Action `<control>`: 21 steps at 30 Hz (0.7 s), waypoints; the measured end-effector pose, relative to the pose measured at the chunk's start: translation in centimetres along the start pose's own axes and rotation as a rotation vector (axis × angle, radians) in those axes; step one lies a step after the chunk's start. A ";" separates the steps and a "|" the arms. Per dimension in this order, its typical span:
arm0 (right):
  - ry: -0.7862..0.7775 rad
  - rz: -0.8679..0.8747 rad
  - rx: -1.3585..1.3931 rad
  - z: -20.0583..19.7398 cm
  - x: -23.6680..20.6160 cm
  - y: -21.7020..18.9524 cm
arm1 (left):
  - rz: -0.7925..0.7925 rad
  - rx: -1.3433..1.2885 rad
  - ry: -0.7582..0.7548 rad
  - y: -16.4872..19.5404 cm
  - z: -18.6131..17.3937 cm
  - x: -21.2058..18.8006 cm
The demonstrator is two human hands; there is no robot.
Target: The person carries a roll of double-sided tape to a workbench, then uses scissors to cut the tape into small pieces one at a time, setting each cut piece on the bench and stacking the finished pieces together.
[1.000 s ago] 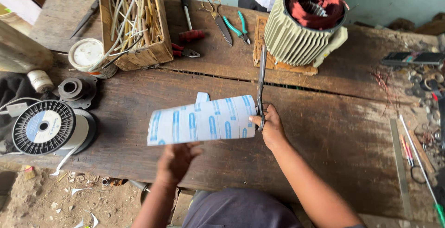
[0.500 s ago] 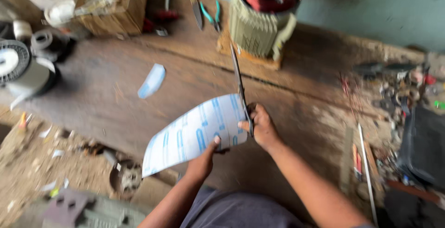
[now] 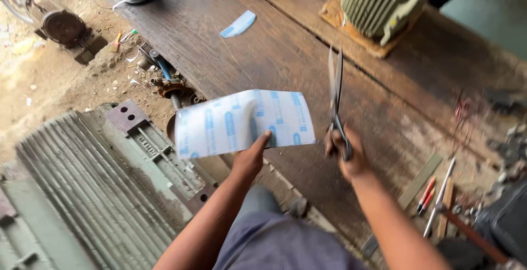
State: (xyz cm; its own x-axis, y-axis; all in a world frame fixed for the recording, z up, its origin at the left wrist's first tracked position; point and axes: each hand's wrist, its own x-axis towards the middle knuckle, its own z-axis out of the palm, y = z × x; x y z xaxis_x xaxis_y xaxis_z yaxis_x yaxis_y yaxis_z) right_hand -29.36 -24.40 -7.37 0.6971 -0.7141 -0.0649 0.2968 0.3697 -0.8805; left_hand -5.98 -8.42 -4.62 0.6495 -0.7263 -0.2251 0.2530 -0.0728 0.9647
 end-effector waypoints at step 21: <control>-0.067 0.278 -0.105 11.8 -12.6 2.2 | 0.011 -0.051 -0.050 1.3 -2.6 1.8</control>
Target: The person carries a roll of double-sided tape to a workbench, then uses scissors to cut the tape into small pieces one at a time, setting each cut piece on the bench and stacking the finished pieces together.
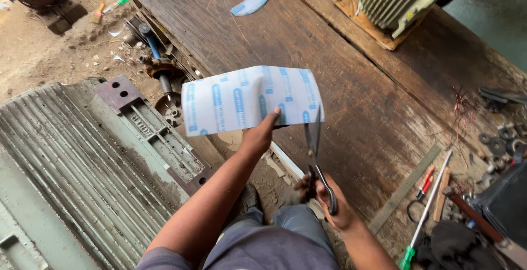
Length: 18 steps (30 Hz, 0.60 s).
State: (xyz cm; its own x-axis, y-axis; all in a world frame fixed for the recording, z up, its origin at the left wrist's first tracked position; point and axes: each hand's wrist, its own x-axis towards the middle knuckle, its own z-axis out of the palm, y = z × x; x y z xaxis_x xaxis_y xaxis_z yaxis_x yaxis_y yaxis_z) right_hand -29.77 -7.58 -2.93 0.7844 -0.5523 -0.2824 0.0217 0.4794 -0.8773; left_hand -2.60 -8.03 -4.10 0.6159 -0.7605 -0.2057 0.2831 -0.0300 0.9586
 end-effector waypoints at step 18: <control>0.037 -0.074 -0.203 -0.9 1.2 -3.6 | -0.117 0.092 -0.032 -0.8 5.0 -1.1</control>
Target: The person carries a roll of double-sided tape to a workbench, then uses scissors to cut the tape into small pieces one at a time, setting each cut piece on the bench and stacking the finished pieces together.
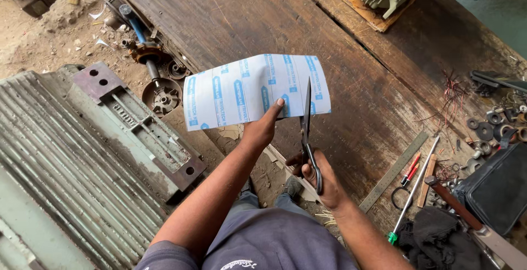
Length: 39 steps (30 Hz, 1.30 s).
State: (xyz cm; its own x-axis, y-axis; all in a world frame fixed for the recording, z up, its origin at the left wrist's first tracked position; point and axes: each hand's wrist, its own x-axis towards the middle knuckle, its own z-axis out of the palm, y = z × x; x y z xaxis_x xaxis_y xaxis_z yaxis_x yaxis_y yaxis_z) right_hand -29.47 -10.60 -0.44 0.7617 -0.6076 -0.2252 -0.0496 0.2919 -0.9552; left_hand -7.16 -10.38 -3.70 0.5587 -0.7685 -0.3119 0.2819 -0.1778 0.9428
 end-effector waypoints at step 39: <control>0.144 0.057 0.006 -0.1 0.5 1.7 | 0.034 0.039 -0.074 1.3 -0.6 1.1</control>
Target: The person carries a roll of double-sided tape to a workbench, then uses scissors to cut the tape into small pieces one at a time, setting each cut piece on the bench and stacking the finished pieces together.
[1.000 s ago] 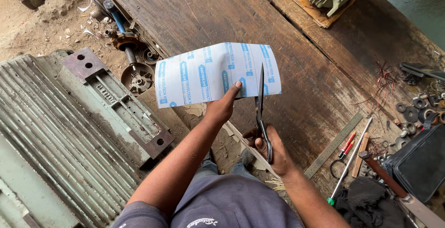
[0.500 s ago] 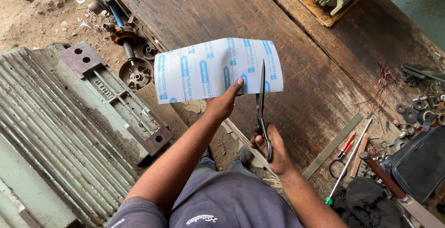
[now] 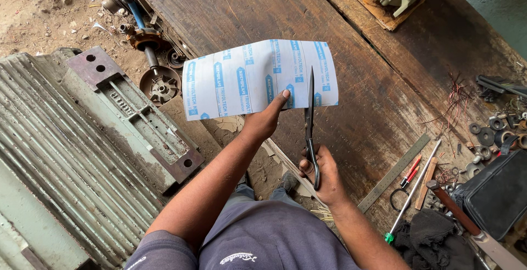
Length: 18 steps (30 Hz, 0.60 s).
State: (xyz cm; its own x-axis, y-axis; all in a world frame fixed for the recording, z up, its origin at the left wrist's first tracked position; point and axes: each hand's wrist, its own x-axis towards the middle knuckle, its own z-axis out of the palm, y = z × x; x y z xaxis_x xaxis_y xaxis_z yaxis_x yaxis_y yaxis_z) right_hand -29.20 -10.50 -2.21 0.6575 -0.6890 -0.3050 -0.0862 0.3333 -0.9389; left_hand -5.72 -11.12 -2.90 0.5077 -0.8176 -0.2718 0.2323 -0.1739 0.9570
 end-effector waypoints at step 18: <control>0.058 0.051 -0.004 -0.3 0.3 0.9 | 0.025 -0.028 0.000 0.1 0.0 -0.2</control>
State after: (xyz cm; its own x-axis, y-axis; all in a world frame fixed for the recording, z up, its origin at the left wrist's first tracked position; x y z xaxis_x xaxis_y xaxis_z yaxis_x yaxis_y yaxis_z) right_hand -29.27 -10.58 -3.21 0.6074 -0.7075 -0.3612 -0.1215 0.3666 -0.9224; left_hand -5.78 -11.01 -2.75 0.5136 -0.8216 -0.2476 0.2423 -0.1380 0.9603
